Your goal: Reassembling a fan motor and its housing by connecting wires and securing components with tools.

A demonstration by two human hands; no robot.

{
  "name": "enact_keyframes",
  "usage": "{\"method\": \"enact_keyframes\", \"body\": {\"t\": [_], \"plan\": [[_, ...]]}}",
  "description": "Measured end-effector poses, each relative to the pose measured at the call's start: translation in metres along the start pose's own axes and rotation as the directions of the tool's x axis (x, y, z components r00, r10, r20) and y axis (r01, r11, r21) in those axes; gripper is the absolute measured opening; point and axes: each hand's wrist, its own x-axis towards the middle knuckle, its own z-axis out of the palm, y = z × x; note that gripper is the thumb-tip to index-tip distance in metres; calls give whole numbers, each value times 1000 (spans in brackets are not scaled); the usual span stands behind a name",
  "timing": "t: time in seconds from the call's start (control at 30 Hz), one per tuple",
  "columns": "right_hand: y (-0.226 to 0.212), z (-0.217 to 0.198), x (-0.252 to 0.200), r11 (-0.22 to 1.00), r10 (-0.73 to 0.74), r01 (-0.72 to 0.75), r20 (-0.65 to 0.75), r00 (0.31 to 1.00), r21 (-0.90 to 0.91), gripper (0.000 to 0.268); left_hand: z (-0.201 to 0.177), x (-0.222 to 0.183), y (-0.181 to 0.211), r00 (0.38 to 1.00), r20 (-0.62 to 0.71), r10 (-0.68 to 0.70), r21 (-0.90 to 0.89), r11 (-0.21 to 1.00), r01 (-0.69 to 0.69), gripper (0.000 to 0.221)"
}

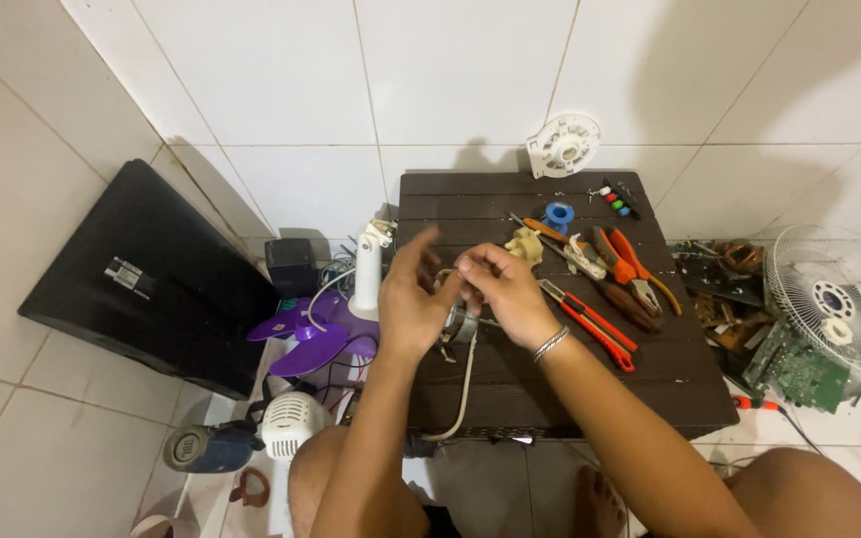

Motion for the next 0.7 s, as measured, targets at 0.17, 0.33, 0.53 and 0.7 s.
{"method": "enact_keyframes", "body": {"t": [0.17,0.33,0.53,0.7], "plan": [[-14,-7,7,969,235,-239,72,969,65,12,6,3,-14,974,54,220,-242,949,-201,27],[-22,-13,5,967,255,-252,91,963,-34,15,6,5,-18,970,83,226,-98,971,-218,14],[17,-37,12,883,101,-68,47,994,-464,28,10,0,-17,947,168,276,40,957,-286,6],[-7,-21,-9,614,-339,395,224,914,-683,2,10,2,-7,955,202,216,198,946,-256,15]]}}
